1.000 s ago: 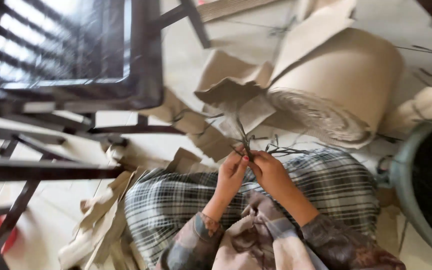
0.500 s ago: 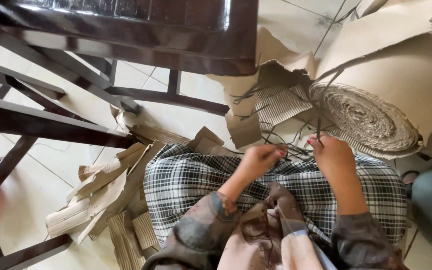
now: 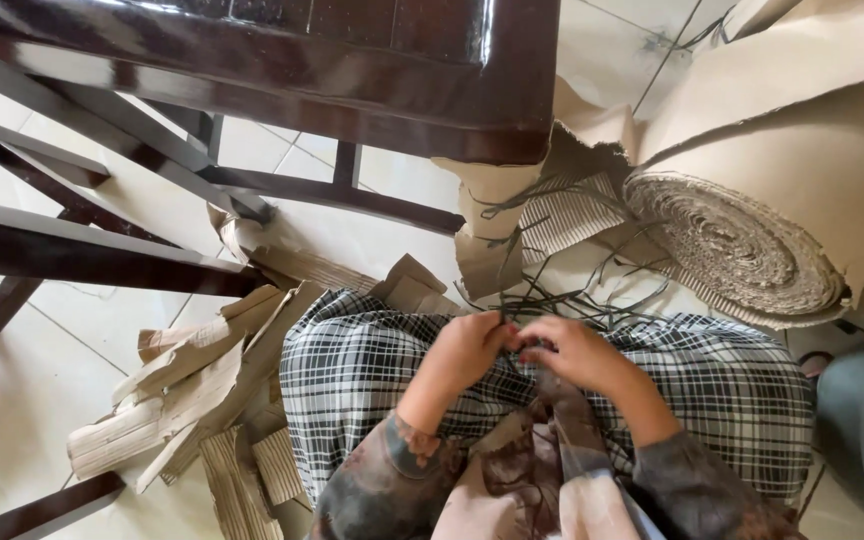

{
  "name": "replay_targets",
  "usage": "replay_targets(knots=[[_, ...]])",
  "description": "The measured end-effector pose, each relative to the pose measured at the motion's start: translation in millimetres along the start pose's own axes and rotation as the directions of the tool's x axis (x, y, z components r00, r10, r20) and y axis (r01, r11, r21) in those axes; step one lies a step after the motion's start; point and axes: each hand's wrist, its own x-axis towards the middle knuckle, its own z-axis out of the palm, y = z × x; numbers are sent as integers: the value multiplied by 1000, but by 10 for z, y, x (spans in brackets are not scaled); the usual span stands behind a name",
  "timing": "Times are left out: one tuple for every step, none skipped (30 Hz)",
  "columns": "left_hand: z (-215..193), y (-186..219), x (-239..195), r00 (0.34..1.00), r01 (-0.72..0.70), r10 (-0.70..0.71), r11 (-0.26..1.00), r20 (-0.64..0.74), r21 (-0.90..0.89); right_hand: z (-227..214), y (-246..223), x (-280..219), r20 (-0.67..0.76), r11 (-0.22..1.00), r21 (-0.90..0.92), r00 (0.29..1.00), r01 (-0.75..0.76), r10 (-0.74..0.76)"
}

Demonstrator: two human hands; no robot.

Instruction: The person sits on the floor and wraps a corrugated cardboard strip around the leg of an overturned wooden chair. They secure the strip in place by tying it with a dark string, repeating the process to cover the leg.

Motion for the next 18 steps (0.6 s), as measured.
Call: replay_targets(knots=[[-19, -41, -18, 1000, 6, -6, 1000, 4, -2, 140, 261, 159, 5, 1000, 4, 1000, -4, 4], [-36, -79, -39, 999, 48, -49, 995, 8, 85, 284, 522, 311, -38, 980, -194, 998, 49, -57], [-66, -117, -52, 996, 86, -88, 981, 7, 177, 428, 779, 475, -70, 918, -386, 989, 93, -129], [-15, -132, -25, 996, 88, -92, 980, 10, 178, 551, 824, 592, -69, 920, -382, 989, 92, -127], [7, -146, 16, 998, 60, -59, 981, -10, 185, 661, 856, 746, -36, 885, -449, 988, 120, -151], [25, -158, 54, 999, 32, -27, 981, -30, 193, 770, 881, 899, -1, 845, -513, 985, 148, -173], [31, -163, 91, 999, 33, -27, 980, -33, 199, 744, 896, 908, -3, 846, -512, 984, 152, -178], [35, -170, 130, 997, 13, 0, 985, -73, 174, 718, 910, 918, -36, 850, -527, 999, 5, -29], [42, -178, 162, 994, -7, 24, 989, -111, 149, 699, 924, 922, -70, 832, -537, 990, -141, 123], [-6, -160, 172, 993, -5, 23, 988, -113, 154, 684, 1309, 937, -70, 834, -534, 990, -138, 118], [-22, -142, 167, 992, 12, 0, 995, -125, 98, 678, 1706, 913, -213, 762, -539, 933, -359, 289], [-37, -128, 162, 991, 29, -23, 999, -135, 42, 677, 2106, 889, -352, 651, -511, 828, -561, 437], [3, -137, 171, 991, 29, -24, 999, -132, 39, 571, 2198, 820, -351, 648, -512, 826, -564, 441], [43, -144, 179, 989, 44, -43, 999, -140, 2, 464, 2288, 749, -448, 592, -499, 773, -633, 449], [66, -145, 211, 987, 52, -57, 998, -151, -34, 328, 2376, 708, -544, 535, -477, 712, -697, 444], [78, -110, 227, 987, 48, -52, 998, -151, -35, 277, 2219, 635, -548, 533, -476, 710, -700, 443], [92, -74, 243, 985, 53, -60, 997, -162, -48, 220, 2063, 568, -587, 664, -449, 758, -597, 285], [106, -40, 258, 983, 58, -68, 996, -172, -62, 167, 1906, 500, -626, 772, -430, 771, -468, 119]])
